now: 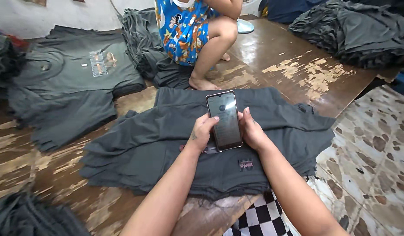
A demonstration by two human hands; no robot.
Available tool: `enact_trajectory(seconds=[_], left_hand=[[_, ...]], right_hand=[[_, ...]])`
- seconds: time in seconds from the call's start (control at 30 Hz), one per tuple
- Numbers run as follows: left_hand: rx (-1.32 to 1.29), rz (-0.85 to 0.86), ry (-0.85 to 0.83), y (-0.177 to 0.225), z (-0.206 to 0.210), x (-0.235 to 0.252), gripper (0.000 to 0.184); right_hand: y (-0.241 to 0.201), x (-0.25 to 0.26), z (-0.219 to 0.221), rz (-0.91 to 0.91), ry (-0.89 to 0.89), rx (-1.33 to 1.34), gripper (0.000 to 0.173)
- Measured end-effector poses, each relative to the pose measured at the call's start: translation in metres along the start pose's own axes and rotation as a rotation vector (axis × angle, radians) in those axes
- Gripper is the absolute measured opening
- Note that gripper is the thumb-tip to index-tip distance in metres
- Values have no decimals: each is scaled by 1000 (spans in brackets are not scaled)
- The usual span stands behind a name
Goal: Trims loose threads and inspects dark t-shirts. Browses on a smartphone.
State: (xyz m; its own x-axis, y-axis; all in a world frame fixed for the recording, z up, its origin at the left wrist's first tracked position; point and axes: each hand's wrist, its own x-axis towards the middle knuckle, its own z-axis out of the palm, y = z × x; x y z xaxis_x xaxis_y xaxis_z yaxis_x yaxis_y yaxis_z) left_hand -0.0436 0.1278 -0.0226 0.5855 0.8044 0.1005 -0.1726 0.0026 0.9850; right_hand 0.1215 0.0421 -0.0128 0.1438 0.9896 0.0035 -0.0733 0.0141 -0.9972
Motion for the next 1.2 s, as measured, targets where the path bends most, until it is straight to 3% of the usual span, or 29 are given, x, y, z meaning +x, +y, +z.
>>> enact_trajectory(seconds=[0.2, 0.33, 0.5, 0.87, 1.03, 1.2], left_hand=[[-93, 57, 92, -3, 1, 1, 52], [-70, 42, 181, 0, 3, 1, 53], [-126, 39, 132, 3, 4, -1, 59], [-96, 16, 50, 0, 3, -1, 39], [-132, 50, 58, -1, 1, -1, 52], [-138, 43, 149, 1, 4, 0, 53]], right_hand=[[4, -3, -4, -92, -53, -154, 90], [3, -4, -5, -119, -82, -259, 94], [6, -2, -5, -115, -77, -168, 96], [2, 0, -4, -67, -53, -55, 90], [4, 0, -6, -93, -98, -90, 97], [3, -2, -7, -118, -99, -195, 93]])
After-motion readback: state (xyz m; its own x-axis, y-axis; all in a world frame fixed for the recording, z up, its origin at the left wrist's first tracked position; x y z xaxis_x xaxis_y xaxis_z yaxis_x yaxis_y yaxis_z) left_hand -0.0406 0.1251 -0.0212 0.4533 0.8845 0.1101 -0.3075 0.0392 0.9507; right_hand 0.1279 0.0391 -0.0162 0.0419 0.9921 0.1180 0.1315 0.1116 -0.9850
